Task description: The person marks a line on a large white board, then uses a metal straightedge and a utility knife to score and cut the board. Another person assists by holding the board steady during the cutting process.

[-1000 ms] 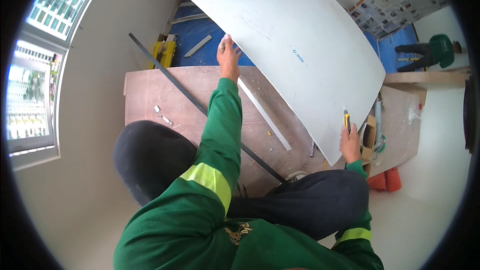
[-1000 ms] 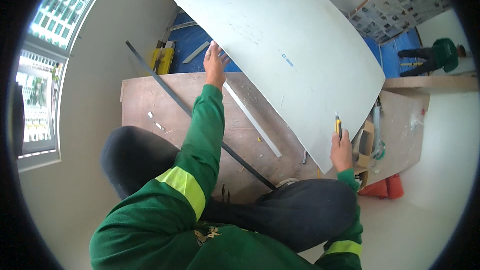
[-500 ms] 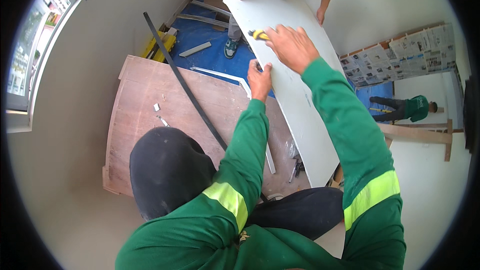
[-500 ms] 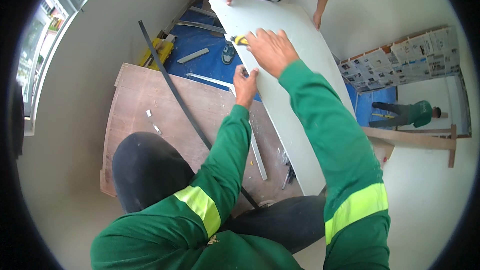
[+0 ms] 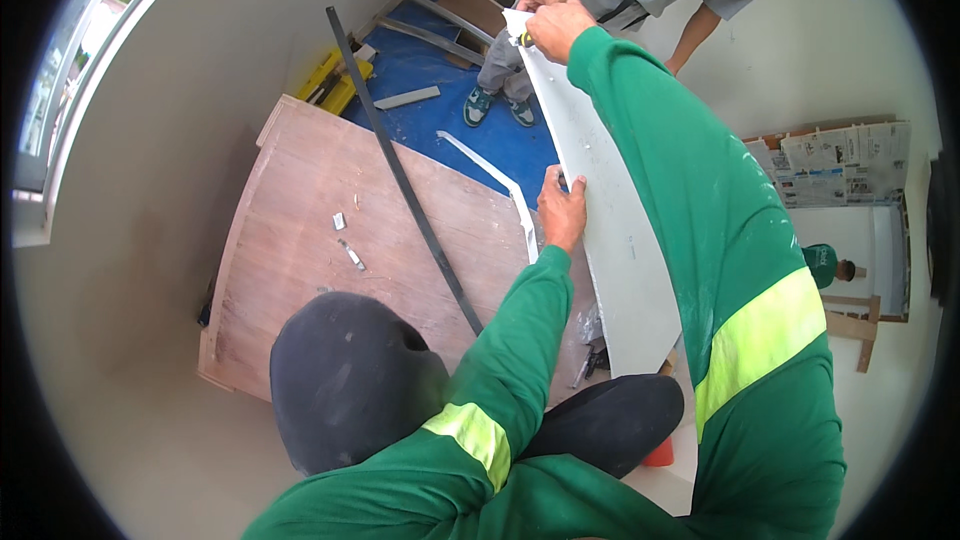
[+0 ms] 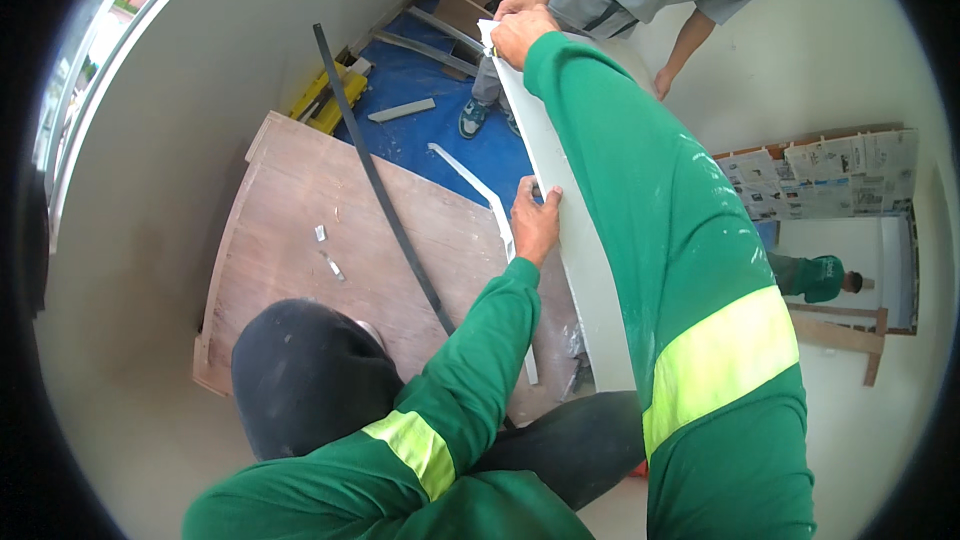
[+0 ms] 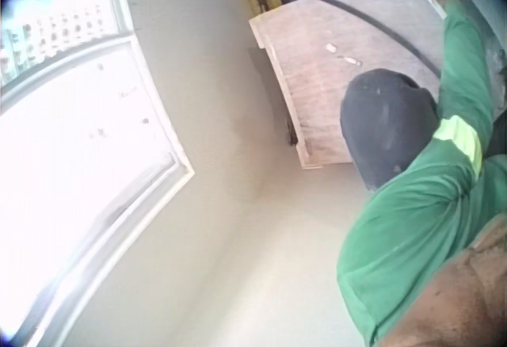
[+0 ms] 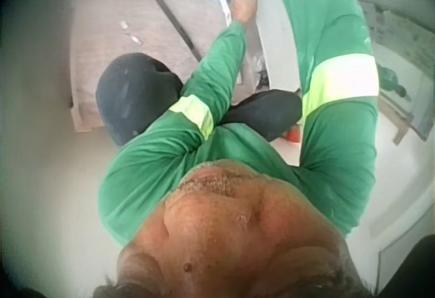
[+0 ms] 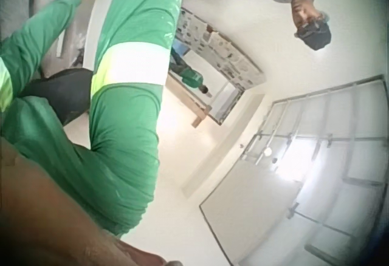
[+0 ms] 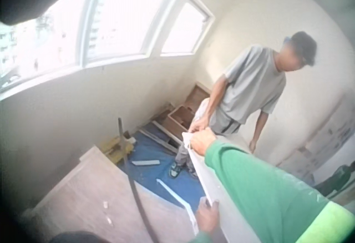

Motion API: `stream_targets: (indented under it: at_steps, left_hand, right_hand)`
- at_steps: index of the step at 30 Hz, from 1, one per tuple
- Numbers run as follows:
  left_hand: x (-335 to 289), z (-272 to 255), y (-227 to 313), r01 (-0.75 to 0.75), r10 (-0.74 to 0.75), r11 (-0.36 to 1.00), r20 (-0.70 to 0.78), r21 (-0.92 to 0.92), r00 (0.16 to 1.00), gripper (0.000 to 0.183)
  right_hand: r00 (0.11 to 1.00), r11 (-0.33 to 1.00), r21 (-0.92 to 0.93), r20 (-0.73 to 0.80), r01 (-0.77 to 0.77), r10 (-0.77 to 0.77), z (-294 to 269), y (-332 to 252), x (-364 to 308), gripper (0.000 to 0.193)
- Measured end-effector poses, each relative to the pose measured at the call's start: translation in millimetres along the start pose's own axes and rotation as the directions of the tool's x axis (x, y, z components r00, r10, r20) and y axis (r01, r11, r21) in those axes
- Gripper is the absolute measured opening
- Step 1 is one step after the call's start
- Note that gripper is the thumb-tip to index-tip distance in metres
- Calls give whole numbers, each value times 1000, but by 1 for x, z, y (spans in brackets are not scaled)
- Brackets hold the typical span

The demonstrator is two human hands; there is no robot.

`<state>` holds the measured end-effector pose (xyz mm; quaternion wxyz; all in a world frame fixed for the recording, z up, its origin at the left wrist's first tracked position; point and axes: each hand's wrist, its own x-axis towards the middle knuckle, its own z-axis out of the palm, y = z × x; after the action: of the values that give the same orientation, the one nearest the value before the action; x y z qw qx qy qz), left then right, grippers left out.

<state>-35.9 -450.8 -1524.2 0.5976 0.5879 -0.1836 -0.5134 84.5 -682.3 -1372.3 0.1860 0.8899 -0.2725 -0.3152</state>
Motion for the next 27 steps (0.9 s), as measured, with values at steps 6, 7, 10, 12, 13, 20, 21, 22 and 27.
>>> stream_targets:
  at_steps: [6, 7, 10, 12, 13, 20, 21, 22, 27]
  left_hand:
    - [8, -6, -16, -181, 181, 983, 57, -14, 982, 28]
    - [10, -7, -20, -207, 202, 977, 89, 42, 975, 27]
    - [19, -12, -29, -118, 120, 993, 189, -23, 975, 28]
    - [23, -18, -35, 75, -36, 990, 294, -122, 955, 27]
    - [25, -22, -38, 71, 6, 976, 352, -205, 936, 26]
    - [52, -32, -58, -50, 31, 998, 451, 31, 892, 27]
    - [54, -30, -60, -45, 38, 999, 429, 7, 903, 29]
    - [56, -27, -61, -4, 41, 997, 464, -80, 885, 30]
    - [59, -36, -82, -566, 403, 790, 498, 235, 768, 43]
  right_hand:
    - [827, 958, 44, -495, -283, 267, -20, 11, -8, 24]
    - [853, 946, 96, -411, -310, 321, -29, 10, -16, 27]
    - [665, 821, 553, -560, -145, 494, -22, -11, -77, 42]
    - [665, 786, 613, -558, -73, 497, 13, -55, -147, 49]
    - [821, 700, 711, -364, -59, 439, 33, -69, -182, 51]
    - [882, -142, 945, 327, -295, 339, 206, -165, -468, 44]
    - [806, -218, 929, 369, -300, 463, 222, -184, -508, 44]
    - [726, -288, 915, 401, -283, 558, 236, -203, -546, 44]
    - [85, -789, 542, 806, 290, 585, 262, -344, -662, 31]
